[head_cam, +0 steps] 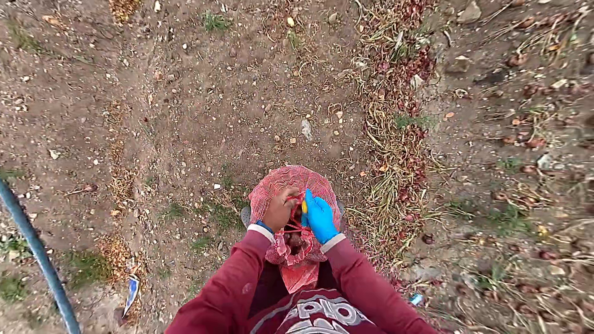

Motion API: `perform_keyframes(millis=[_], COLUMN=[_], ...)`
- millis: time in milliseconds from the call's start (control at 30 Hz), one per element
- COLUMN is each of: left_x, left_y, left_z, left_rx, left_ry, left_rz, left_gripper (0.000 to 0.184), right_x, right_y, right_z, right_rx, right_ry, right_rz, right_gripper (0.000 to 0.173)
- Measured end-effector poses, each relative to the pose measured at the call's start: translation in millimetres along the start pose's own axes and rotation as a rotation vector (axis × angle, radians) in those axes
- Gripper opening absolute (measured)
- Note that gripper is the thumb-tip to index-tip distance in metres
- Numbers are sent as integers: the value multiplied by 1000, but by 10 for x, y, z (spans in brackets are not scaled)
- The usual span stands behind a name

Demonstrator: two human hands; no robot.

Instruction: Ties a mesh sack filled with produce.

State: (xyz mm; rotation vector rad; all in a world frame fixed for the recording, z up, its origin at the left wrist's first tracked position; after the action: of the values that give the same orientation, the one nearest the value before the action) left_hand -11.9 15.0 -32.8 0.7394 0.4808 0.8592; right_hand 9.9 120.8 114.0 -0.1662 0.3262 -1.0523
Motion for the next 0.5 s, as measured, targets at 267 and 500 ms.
perform_keyframes(millis=[267,500], left_x=[449,911], left_y=[622,-306], left_z=[-45,1416], left_rx=[52,30], left_ry=[-310,-385], left_rz=[-905,-798], left_gripper=[30,68], right_x=[-154,699], right_y=[738,1138], right_z=[-448,720], right_rx=[-347,-185], right_ry=[395,-23], right_rz=[-499,70], right_gripper=[43,59])
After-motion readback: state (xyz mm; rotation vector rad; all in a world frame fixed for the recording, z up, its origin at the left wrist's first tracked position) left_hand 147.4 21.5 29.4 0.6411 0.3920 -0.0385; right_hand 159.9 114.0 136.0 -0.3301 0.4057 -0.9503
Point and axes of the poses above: each hand's wrist, its own z-axis away from the middle knuckle, its own x-axis out of the palm, y = z × x, the point moved 4 cm from there along -z, towards the middle knuckle, and after that the axes turned 6 degrees about -x, right-handed, at the moved point
